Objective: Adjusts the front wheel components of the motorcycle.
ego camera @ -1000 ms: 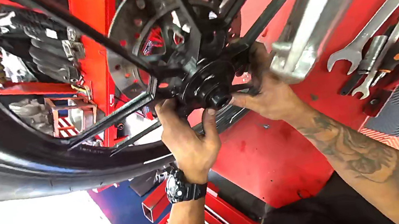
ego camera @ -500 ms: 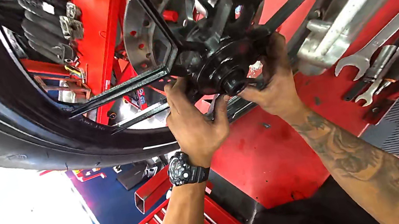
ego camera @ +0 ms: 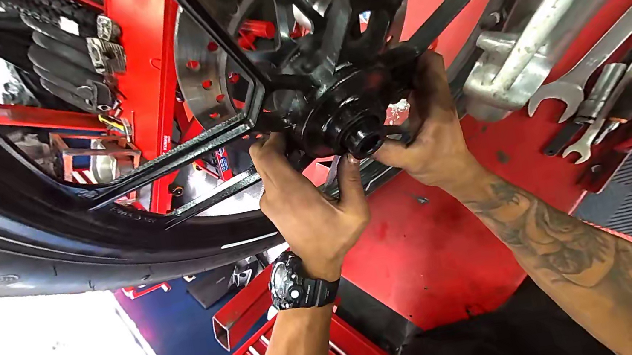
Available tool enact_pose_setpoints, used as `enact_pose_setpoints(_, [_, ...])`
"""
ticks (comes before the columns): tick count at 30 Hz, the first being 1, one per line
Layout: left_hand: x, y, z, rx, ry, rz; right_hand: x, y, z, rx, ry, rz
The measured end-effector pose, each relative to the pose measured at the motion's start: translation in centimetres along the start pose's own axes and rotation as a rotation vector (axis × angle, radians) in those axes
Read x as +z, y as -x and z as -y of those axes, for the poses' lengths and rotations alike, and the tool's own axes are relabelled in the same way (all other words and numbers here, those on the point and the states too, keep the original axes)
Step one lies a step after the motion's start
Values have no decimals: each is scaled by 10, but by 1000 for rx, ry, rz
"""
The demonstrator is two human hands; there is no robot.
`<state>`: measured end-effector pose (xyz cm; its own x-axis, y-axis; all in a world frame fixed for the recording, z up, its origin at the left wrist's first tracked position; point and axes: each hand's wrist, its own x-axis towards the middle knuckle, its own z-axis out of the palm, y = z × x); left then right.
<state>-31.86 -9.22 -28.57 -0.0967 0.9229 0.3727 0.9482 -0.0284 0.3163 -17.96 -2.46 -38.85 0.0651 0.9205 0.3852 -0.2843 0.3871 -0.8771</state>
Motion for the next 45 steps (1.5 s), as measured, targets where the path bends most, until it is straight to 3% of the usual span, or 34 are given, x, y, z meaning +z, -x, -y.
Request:
enact_pose_setpoints(7, [-3,1,9,31,50,43,-7,0,2,64,-7,70])
enact_pose_setpoints(25, [-3,-8,20,96,107,61,-13,-4,-9,4,-72,143])
enact_pose_setpoints(45, [0,-8,6,-6,65,-34,-11,-4,-7,0,-69,128])
